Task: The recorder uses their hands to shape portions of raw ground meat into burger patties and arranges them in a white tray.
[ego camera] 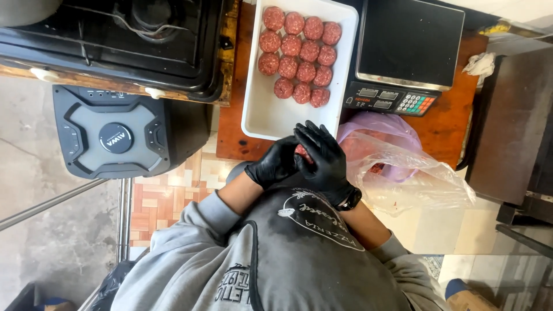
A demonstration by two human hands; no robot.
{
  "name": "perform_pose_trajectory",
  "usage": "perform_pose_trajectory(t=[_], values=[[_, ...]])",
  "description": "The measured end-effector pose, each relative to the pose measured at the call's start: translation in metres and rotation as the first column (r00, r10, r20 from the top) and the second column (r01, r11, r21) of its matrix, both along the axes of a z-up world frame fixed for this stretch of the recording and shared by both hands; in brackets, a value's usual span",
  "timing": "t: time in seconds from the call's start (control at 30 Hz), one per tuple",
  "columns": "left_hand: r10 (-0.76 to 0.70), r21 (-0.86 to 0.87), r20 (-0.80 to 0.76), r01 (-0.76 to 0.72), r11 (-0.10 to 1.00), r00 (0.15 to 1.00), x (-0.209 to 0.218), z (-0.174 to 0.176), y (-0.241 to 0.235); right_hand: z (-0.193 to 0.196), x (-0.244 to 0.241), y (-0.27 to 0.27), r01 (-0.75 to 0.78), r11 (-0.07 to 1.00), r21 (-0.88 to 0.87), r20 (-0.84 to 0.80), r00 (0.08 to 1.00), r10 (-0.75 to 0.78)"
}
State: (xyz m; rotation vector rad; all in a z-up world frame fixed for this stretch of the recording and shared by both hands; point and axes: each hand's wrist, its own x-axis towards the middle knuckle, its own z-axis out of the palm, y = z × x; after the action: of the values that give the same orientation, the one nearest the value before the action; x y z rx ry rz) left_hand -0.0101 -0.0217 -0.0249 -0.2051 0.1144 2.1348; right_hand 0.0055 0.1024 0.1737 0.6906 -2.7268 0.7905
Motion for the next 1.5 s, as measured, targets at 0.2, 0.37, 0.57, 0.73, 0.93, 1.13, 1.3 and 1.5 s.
perform_pose_trajectory(t=[0.2,0.37,0.57,0.73,0.93,1.13,1.3,1.5], values=[[0.015,0.099,-0.009,-0.014,0.995,1.0,-0.016,0.052,0.006,0.001,0.004,-0.017,-0.039,0.998,-0.046,-0.024,0.999,0.038],[0.023,0.028,-0.1,-0.02,0.999,0.995,0.003,0.005,-0.006,0.001,0.0,0.002,0.013,1.0,0.004,0.023,1.0,-0.013],[0.165,0.028,0.092,-0.168,0.985,0.982,-0.027,0.067,0.007,-0.002,0.003,-0.01,-0.146,0.989,0.018,-0.032,0.989,0.146],[-0.038,-0.016,0.114,0.04,0.999,0.993,0.003,0.005,0.0,0.003,-0.004,-0.001,-0.025,1.0,0.007,0.027,0.999,0.025],[0.214,-0.016,0.1,-0.214,0.977,0.972,-0.034,0.041,-0.001,-0.004,0.006,-0.009,0.029,0.999,-0.045,0.06,0.998,-0.026],[-0.028,-0.099,-0.181,0.01,0.995,0.983,0.009,-0.04,-0.003,0.006,0.003,-0.007,-0.06,0.997,-0.055,0.066,0.996,0.063],[0.014,0.2,0.148,-0.043,0.979,0.989,-0.025,0.044,-0.014,-0.004,0.01,0.008,-0.024,0.992,-0.126,0.042,0.999,0.029],[0.011,-0.03,-0.062,-0.013,0.999,0.998,-0.014,0.051,-0.007,-0.007,0.013,-0.004,-0.018,0.982,-0.187,0.063,0.998,0.03]])
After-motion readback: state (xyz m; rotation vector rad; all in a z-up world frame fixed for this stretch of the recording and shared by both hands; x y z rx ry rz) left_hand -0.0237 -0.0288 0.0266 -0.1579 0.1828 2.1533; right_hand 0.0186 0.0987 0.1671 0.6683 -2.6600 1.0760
